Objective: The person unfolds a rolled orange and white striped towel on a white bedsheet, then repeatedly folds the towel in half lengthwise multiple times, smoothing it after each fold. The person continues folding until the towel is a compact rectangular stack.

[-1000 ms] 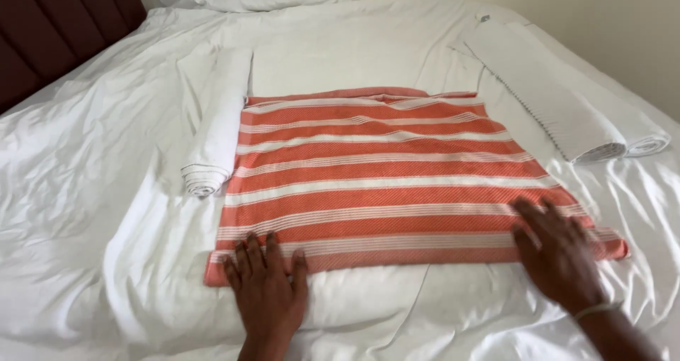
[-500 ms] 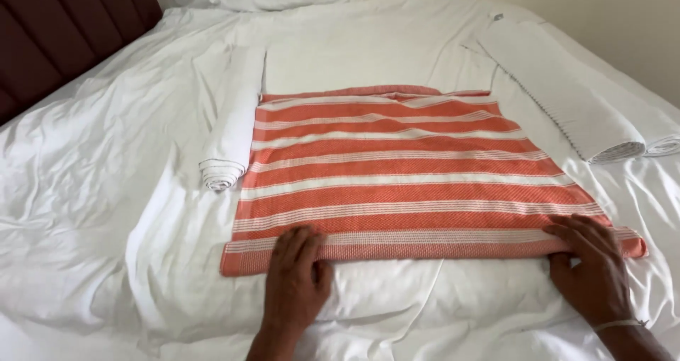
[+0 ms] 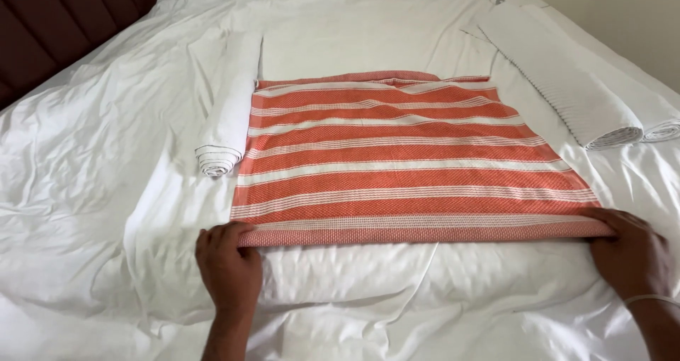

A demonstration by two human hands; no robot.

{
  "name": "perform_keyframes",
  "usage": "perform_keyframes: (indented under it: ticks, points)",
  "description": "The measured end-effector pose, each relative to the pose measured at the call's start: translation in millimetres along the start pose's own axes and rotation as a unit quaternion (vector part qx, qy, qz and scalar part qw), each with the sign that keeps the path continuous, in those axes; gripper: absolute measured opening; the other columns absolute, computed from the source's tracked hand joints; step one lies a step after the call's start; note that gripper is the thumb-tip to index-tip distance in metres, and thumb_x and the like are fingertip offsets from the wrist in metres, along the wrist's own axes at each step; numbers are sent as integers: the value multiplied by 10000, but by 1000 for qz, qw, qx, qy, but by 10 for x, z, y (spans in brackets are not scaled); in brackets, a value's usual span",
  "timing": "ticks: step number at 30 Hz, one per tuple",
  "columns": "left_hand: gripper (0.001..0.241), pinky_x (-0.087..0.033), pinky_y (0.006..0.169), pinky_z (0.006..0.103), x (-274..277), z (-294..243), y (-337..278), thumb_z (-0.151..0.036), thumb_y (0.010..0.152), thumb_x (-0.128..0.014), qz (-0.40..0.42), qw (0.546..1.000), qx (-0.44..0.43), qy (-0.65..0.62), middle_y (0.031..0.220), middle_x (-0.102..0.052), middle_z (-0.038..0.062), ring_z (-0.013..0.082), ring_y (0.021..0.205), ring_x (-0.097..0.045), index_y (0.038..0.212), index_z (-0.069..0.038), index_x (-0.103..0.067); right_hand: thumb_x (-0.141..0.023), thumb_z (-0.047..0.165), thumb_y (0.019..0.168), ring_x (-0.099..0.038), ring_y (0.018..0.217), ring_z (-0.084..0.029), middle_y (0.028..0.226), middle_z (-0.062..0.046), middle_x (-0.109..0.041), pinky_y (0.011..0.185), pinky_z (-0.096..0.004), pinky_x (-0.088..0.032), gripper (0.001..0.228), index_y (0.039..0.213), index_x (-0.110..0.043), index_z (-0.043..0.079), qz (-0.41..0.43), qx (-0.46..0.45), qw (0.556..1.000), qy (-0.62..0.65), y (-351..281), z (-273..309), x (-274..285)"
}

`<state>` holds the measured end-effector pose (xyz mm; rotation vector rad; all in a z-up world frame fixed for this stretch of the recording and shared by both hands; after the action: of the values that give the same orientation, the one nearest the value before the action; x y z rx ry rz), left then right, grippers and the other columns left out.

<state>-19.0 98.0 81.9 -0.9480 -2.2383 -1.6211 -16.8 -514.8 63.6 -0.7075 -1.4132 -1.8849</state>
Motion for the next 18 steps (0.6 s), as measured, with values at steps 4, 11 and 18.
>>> perform_keyframes:
  ticks: [4,11,18]
  points:
    - [262,-462,1024,450,47,173,3,44,772,-659,-19,997,59,-47,1023,-744,53,305,1057,-624,966,-114,-737,-685,16,847,-691,1108,-257,1261,-112,-725,1020,-357,-530,448,1279,-721,125,-3,-92,988,125,27,-93,71]
    - [309,-521,927,393,104,396,22,-1,876,-663,30,976,166,-136,1093,-747,56,294,1093,-603,1094,-176,-795,-634,-21,980,-676,1053,-169,1227,-114,-715,992,-304,-542,366,1343,-671,7,59,-194,898,390,5,-744,-161]
    - [286,-505,973,405,161,521,-49,-28,900,-673,47,971,195,-134,1097,-735,100,302,1125,-613,1133,-154,-779,-658,81,1047,-647,995,-134,1153,-66,-727,924,-270,-503,292,1330,-691,15,32,-245,899,363,37,-665,67]
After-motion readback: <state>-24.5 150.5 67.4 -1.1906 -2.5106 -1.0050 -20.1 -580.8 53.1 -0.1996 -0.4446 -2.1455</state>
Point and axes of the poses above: each hand's wrist, its own y-axis towards the middle knuckle, its own x-axis out of the back of the hand, z = x × y, the point moved 2 cm from there along y, towards the middle knuckle
